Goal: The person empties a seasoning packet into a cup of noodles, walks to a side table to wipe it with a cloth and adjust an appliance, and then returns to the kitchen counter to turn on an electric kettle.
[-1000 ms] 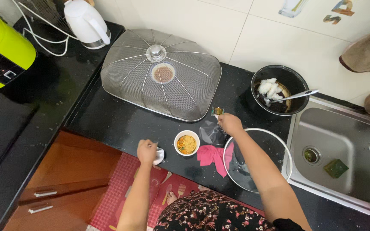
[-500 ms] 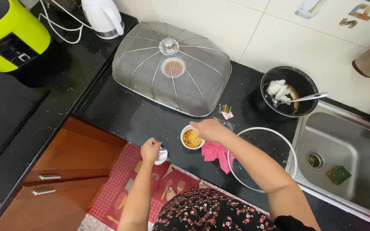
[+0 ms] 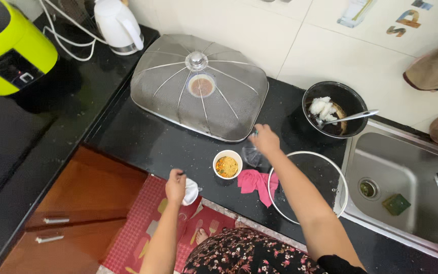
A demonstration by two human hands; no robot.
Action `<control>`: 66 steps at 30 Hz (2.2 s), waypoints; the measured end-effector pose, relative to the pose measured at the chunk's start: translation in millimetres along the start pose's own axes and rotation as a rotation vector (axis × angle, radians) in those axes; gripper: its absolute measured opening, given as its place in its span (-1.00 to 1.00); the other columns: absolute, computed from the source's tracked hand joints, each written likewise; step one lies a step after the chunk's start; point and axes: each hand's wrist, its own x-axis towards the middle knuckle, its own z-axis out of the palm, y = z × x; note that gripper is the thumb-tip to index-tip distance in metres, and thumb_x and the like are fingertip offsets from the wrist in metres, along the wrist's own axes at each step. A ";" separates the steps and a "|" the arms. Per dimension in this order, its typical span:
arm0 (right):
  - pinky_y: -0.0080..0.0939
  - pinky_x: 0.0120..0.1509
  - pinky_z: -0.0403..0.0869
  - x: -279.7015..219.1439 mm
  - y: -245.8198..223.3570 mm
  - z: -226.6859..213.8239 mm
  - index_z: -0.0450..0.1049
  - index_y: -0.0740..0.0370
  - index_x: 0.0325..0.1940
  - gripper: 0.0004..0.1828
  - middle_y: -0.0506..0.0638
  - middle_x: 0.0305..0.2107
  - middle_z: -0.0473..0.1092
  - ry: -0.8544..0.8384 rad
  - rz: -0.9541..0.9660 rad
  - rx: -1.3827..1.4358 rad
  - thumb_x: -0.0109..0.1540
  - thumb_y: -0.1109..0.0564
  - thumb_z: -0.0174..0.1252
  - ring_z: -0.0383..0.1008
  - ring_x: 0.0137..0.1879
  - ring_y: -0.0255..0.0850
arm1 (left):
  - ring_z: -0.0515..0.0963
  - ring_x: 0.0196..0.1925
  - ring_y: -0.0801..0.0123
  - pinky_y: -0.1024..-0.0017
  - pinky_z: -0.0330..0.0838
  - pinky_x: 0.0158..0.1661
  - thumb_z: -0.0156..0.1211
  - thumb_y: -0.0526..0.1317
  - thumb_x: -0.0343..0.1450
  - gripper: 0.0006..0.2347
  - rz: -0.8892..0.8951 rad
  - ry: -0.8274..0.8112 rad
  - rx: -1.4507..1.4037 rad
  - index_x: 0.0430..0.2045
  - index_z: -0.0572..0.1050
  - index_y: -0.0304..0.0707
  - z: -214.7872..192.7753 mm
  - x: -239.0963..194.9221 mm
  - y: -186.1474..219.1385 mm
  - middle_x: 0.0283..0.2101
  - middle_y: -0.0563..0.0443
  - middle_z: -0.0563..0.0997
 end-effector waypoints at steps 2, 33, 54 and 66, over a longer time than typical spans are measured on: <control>0.30 0.20 0.42 -32.6 -18.6 -12.1 0.27 0.26 0.23 -0.31 0.37 0.14 0.26 -0.195 0.023 -0.115 0.18 -0.20 0.22 0.44 0.16 0.30 | 0.60 -0.01 -0.09 0.04 0.45 -0.03 0.13 -0.16 0.41 -0.81 -0.017 0.063 -0.131 -0.14 0.48 -0.09 -3.3 -11.2 -3.8 -0.16 -0.14 0.67; -0.27 -0.31 0.30 -259.7 42.0 130.9 0.54 -0.02 -0.51 -0.93 -0.19 -0.56 0.50 0.288 0.225 0.688 0.02 0.03 0.30 0.46 -0.40 -0.35 | 0.59 -0.35 0.46 0.48 0.40 -0.23 0.11 -0.19 0.39 -0.82 0.639 -0.587 -0.345 -0.54 0.63 -0.20 94.1 -145.1 10.3 -0.44 0.11 0.68; -0.39 -0.46 0.05 -549.5 296.3 57.7 0.51 0.32 -0.07 -0.74 -0.17 -0.65 0.21 0.690 0.243 1.830 0.16 0.33 0.08 0.07 -0.57 -0.41 | 0.58 -0.02 0.10 0.33 0.44 -0.09 0.07 -0.33 0.37 -0.96 1.313 -1.065 -0.268 -0.38 0.43 -0.28 339.6 -440.6 97.2 -0.05 -0.18 0.60; 0.03 -0.22 0.52 -542.2 352.0 2.9 0.23 0.21 0.34 -0.37 0.14 0.02 0.34 0.871 0.453 0.148 0.20 0.12 0.21 0.47 -0.05 0.10 | 0.43 -0.17 0.46 0.57 0.31 -0.20 -0.10 -0.50 0.11 -0.59 0.264 -1.570 -0.079 -0.17 0.41 -0.22 417.5 -476.9 150.4 -0.18 0.00 0.51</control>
